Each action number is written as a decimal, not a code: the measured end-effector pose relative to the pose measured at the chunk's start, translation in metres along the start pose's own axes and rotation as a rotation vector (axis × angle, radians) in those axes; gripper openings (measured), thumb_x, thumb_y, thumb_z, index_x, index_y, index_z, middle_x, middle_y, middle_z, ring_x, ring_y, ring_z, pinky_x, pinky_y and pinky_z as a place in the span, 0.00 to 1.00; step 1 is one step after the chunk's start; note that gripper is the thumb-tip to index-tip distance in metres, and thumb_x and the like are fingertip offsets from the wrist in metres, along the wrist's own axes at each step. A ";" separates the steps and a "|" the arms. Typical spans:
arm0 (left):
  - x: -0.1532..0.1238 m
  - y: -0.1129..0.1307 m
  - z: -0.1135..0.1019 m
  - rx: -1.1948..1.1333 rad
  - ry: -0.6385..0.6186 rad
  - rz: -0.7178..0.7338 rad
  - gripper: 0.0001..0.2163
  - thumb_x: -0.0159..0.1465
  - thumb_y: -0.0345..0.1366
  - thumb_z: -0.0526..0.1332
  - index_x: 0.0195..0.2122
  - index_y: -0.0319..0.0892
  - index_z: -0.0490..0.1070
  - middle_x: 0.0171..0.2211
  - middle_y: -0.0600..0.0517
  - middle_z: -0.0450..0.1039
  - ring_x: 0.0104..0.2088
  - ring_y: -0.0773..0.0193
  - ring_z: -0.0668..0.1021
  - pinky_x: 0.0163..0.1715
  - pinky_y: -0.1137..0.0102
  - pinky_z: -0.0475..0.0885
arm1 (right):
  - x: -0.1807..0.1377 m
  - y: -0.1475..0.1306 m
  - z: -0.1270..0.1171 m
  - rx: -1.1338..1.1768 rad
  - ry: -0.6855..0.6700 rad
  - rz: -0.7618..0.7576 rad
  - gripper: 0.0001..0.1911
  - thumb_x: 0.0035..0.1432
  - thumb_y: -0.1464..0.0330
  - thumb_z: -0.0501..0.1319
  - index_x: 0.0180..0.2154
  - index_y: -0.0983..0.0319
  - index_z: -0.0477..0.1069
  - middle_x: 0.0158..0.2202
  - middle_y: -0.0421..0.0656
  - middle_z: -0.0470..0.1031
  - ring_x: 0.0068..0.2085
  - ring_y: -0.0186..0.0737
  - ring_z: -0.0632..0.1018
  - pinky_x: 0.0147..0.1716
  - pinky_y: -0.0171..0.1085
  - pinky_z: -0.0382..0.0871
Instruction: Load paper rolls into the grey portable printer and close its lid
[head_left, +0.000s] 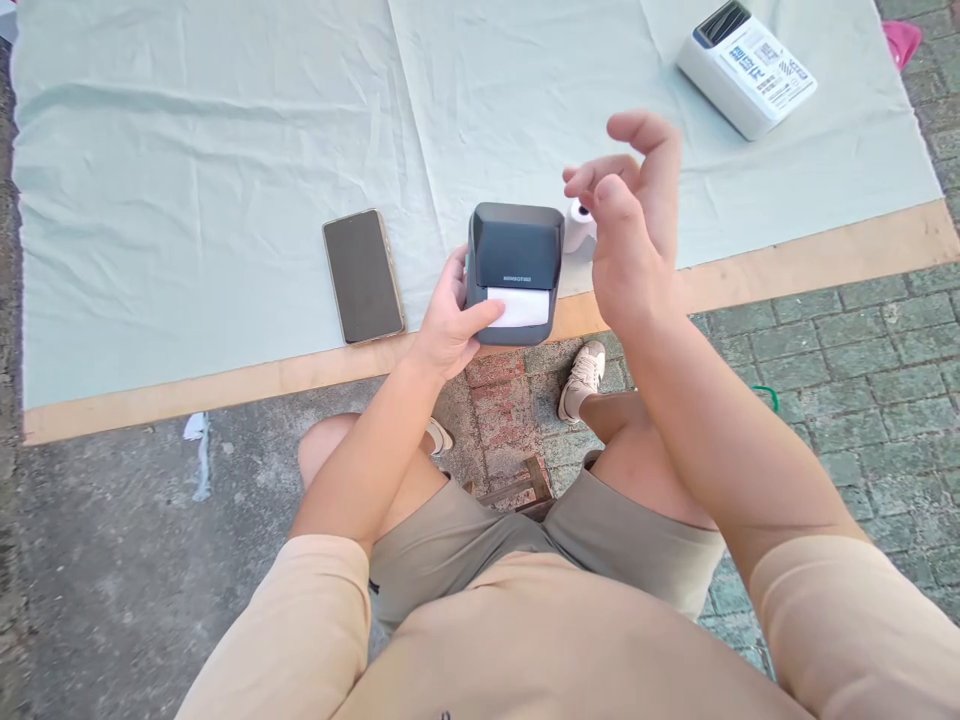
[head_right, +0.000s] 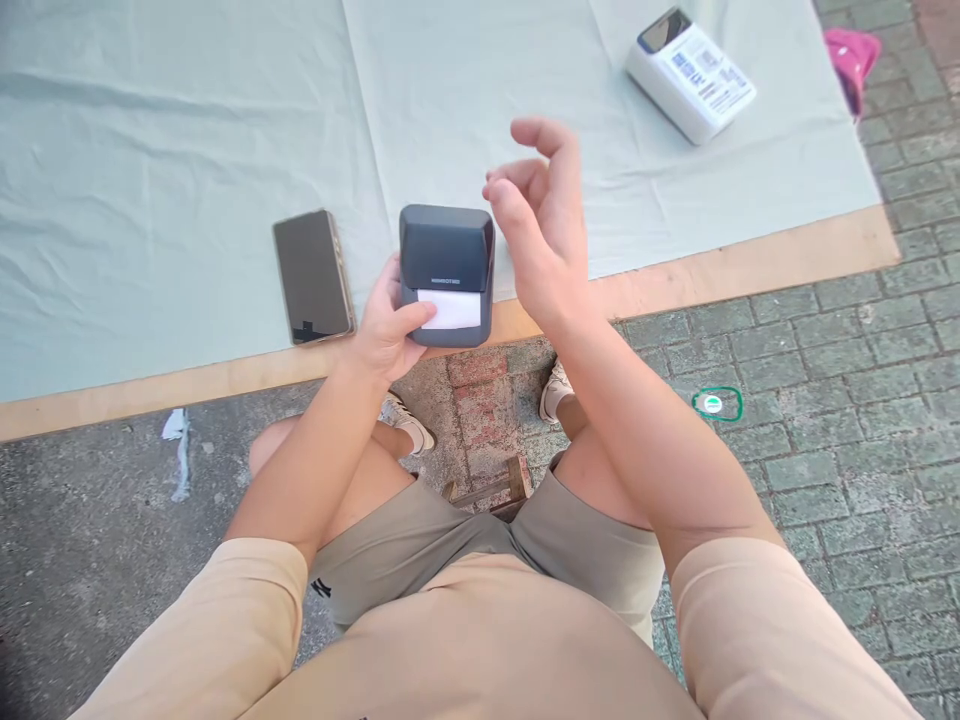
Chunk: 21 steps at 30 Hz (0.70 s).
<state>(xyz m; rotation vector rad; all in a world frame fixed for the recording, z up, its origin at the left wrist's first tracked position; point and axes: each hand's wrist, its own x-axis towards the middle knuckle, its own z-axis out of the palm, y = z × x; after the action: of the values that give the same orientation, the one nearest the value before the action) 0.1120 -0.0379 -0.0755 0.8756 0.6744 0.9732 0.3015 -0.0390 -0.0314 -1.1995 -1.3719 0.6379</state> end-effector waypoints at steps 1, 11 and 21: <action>0.000 0.000 0.000 -0.005 -0.008 0.002 0.28 0.54 0.46 0.78 0.53 0.50 0.71 0.47 0.51 0.79 0.56 0.50 0.82 0.47 0.64 0.81 | -0.001 -0.001 0.000 -0.014 -0.009 -0.004 0.26 0.65 0.43 0.52 0.55 0.51 0.55 0.45 0.46 0.74 0.54 0.47 0.77 0.59 0.50 0.74; -0.001 0.012 0.009 -0.191 -0.034 -0.025 0.16 0.68 0.52 0.61 0.47 0.46 0.76 0.48 0.49 0.83 0.65 0.45 0.75 0.55 0.57 0.80 | -0.012 0.008 0.004 -0.078 -0.324 0.115 0.37 0.59 0.44 0.67 0.63 0.47 0.58 0.57 0.45 0.74 0.52 0.48 0.79 0.49 0.49 0.81; 0.007 0.013 0.009 -0.249 0.056 -0.088 0.10 0.71 0.43 0.59 0.40 0.45 0.75 0.43 0.54 0.84 0.61 0.54 0.78 0.56 0.62 0.77 | -0.010 0.009 0.003 0.055 -0.354 0.174 0.42 0.53 0.48 0.72 0.64 0.46 0.58 0.60 0.45 0.72 0.54 0.47 0.78 0.53 0.49 0.79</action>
<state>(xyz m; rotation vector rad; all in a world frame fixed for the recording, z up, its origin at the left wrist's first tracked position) 0.1170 -0.0303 -0.0610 0.5970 0.6180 0.9815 0.2997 -0.0446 -0.0440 -1.2088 -1.5387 1.0440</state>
